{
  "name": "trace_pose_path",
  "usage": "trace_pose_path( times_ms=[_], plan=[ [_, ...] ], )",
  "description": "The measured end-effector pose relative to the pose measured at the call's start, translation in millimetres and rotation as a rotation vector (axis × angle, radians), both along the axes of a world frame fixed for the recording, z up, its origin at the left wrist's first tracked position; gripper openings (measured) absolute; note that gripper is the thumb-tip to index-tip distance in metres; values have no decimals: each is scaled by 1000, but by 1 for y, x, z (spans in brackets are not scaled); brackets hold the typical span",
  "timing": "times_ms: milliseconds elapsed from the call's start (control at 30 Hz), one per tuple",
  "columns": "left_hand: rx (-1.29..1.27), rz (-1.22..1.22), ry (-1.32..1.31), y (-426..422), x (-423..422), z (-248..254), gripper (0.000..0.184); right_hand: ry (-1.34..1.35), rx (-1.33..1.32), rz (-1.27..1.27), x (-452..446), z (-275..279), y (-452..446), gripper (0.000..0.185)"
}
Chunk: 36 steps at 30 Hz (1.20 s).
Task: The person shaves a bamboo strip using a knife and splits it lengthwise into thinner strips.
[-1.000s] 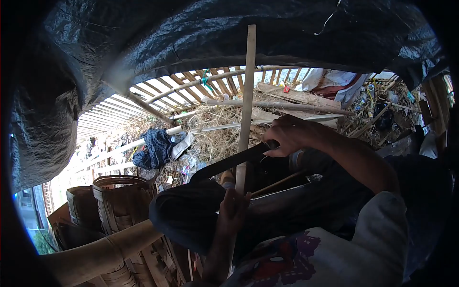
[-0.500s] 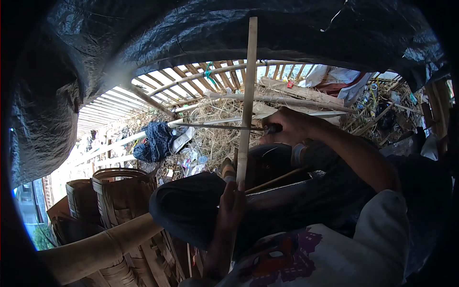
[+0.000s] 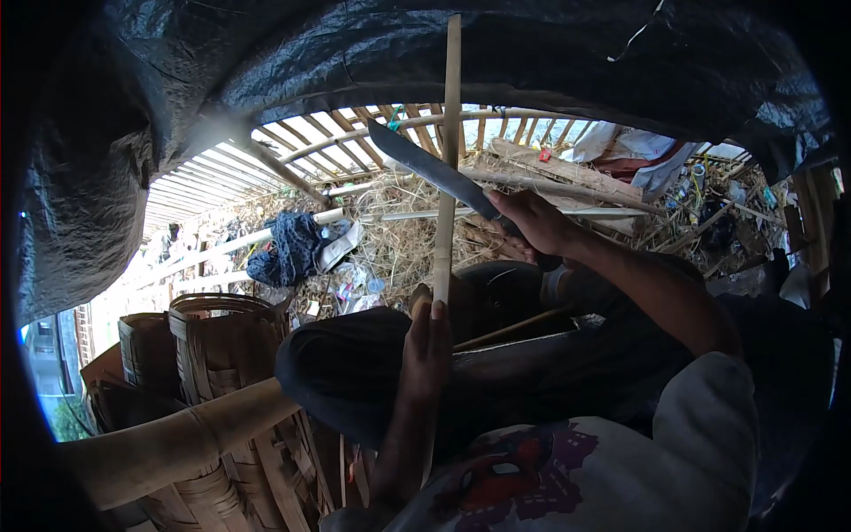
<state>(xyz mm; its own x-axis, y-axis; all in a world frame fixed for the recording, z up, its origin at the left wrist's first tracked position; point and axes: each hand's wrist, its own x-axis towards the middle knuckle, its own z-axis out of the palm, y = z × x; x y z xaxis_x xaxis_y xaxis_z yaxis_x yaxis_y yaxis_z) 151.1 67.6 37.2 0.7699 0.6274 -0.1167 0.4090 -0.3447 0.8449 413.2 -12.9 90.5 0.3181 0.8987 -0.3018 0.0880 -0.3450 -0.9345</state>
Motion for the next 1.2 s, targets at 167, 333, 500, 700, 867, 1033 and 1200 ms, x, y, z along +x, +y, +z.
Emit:
trace_pose_path(
  times_ms=[167,333,500,700,867,1033,1200],
  plan=[
    [-432,153,-107,3,2,-7,34,4,-60,113,-17,9,-3,63],
    [-438,109,-177,0,16,8,18,-2,-117,75,-21,4,-6,61],
    [-501,101,-210,-1,25,26,15,100,-76,-67,-5,1,0,57],
    [136,-15,-140,-4,26,17,15,-38,-70,-20,-6,5,0,60],
    [-538,159,-169,0,30,10,14,51,-115,69,-25,-4,-7,58],
    [-574,148,-227,-5,31,18,15,116,-107,8,-12,-10,-5,59],
    [-488,159,-200,-4,32,19,17,-10,-99,48,-10,-4,-2,63]
  ],
)
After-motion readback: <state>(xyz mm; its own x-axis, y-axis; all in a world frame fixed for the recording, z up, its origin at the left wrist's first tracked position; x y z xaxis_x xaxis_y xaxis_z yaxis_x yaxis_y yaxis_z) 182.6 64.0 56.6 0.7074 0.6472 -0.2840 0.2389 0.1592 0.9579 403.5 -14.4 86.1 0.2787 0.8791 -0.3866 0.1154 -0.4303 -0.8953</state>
